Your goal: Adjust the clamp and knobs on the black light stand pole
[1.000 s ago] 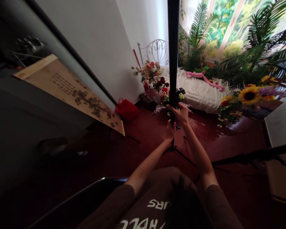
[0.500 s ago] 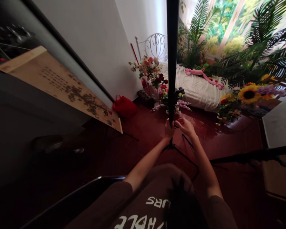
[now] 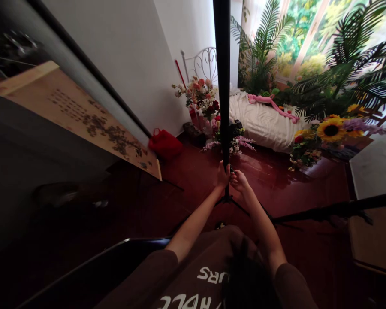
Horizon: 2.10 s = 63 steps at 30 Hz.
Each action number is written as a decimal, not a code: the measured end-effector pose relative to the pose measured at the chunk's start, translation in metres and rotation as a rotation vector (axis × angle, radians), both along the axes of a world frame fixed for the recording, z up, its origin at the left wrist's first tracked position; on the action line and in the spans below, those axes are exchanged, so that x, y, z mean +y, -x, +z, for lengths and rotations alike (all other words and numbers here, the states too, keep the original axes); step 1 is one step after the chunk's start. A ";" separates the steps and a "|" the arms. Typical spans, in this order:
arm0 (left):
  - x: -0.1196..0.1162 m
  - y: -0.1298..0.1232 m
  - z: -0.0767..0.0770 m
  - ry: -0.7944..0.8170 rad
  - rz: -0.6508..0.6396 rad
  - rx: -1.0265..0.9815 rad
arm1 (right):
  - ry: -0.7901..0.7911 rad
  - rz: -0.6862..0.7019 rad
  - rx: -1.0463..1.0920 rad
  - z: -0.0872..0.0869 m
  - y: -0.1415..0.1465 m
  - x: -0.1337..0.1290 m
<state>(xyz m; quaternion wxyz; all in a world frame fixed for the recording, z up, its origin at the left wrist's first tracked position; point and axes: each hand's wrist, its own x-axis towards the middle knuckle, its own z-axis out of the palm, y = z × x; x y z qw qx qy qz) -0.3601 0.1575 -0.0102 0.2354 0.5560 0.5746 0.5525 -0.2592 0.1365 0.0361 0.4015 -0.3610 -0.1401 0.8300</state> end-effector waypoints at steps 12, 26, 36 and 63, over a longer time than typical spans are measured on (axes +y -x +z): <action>-0.003 0.001 0.001 -0.033 -0.023 -0.025 | 0.024 -0.130 0.188 0.014 0.002 -0.016; -0.078 -0.075 -0.044 0.186 0.253 -0.065 | 0.085 -0.664 -0.337 -0.034 -0.154 -0.179; -0.135 -0.246 -0.005 0.059 -1.230 0.021 | 0.065 -1.183 -0.621 -0.011 -0.242 -0.263; -0.141 -0.337 0.025 0.021 -1.244 0.063 | -0.422 -1.005 -1.307 0.014 -0.327 -0.250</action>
